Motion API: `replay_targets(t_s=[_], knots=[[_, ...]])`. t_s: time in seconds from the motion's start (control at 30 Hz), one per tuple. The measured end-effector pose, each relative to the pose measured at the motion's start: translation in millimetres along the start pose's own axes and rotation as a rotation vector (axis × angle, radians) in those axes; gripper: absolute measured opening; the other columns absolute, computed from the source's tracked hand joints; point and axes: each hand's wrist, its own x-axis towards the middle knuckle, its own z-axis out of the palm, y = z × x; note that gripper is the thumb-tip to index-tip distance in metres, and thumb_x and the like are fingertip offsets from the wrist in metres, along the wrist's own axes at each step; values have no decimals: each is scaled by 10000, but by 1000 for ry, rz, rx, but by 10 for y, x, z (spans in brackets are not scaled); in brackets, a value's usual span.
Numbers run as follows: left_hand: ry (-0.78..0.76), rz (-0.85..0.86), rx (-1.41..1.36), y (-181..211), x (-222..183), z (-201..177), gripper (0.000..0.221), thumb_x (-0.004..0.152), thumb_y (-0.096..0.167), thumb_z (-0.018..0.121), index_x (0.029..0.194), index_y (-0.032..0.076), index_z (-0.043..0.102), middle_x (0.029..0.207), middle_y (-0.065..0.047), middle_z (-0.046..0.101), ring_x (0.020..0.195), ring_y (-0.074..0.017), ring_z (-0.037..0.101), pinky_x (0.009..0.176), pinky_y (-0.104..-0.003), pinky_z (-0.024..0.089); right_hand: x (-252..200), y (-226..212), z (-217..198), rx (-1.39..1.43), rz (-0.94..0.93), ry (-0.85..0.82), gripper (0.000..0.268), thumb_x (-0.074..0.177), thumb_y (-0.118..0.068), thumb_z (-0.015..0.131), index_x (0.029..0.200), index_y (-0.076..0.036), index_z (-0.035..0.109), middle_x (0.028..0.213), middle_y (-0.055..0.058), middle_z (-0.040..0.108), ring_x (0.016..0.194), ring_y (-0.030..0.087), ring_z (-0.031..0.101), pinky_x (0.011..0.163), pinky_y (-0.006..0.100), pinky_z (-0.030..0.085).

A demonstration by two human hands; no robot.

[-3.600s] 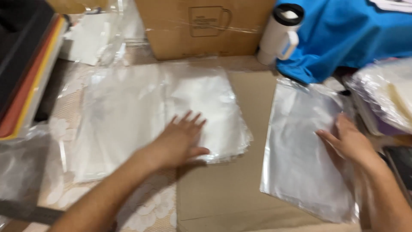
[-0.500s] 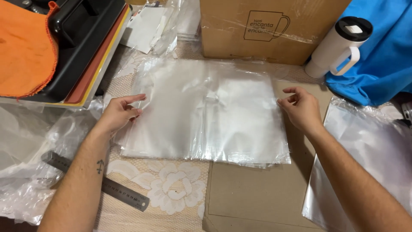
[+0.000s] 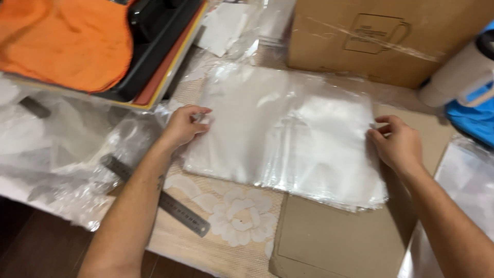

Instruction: The person is smoothing out and stacking clear plastic bags on a table in a production environment.

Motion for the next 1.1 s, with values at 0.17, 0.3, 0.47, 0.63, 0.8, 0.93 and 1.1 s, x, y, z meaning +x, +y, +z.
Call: replay_targets(t_s=[0.17, 0.3, 0.47, 0.63, 0.8, 0.93, 1.1], knots=[[0, -50, 28, 285, -219, -97, 449, 774, 61, 843, 1197, 173, 742, 824, 31, 576, 619, -79, 479, 572, -245, 515, -89, -202, -110, -27, 23, -44, 328, 990, -292, 640, 1272, -127, 677, 1076, 117, 750, 999, 346, 663, 821, 475, 482], [-91, -169, 70, 616, -483, -216, 713, 829, 169, 772, 1478, 183, 478, 1266, -105, 660, 630, -141, 661, 700, -295, 528, -104, -148, -80, -15, 60, -47, 364, 987, -326, 639, 1288, -125, 675, 1072, 124, 741, 998, 342, 654, 825, 472, 484], [-42, -41, 243, 378, -438, -285, 862, 754, 88, 807, 1516, 159, 409, 1133, -125, 574, 830, -241, 637, 815, -351, 518, -84, -149, -28, -88, 8, 9, 408, 964, -363, 624, 1299, -132, 659, 1079, 111, 752, 1027, 377, 660, 844, 491, 490], [314, 522, 541, 974, -213, 241, 559, 789, 30, 668, 1340, 52, 576, 1325, -118, 574, 1234, -306, 550, 1013, -433, 441, 234, -552, -81, -95, -443, 415, 372, 951, -169, 713, 1265, 24, 664, 1206, 216, 670, 1099, 411, 585, 938, 494, 439], [351, 720, 330, 1628, 554, 1658, 672, 741, -160, 477, 1396, -13, 509, 1457, -214, 532, 1398, -388, 453, 1179, -428, 363, 561, -1620, 322, 671, -482, 462, 240, 983, -195, 560, 1147, -106, 712, 1142, 57, 728, 1059, 199, 674, 915, 348, 517], [191, 640, 103, 1612, 682, 2147, 367, 1000, 58, 488, 1355, 13, 570, 1441, -258, 541, 1418, -440, 416, 1206, -503, 334, 792, -1683, 1006, 963, -495, 493, 241, 998, -50, 547, 1180, -43, 705, 1143, 192, 702, 1180, 363, 622, 1029, 454, 470], [-36, 376, 471, 1226, 703, 2248, 484, 1052, 214, 413, 1524, 107, 408, 1634, -129, 330, 1528, -321, 251, 1247, -530, 153, 649, -1443, 1415, 502, -315, 256, 326, 994, -61, 510, 1263, -81, 693, 1277, 191, 679, 1326, 415, 520, 1161, 513, 351]])
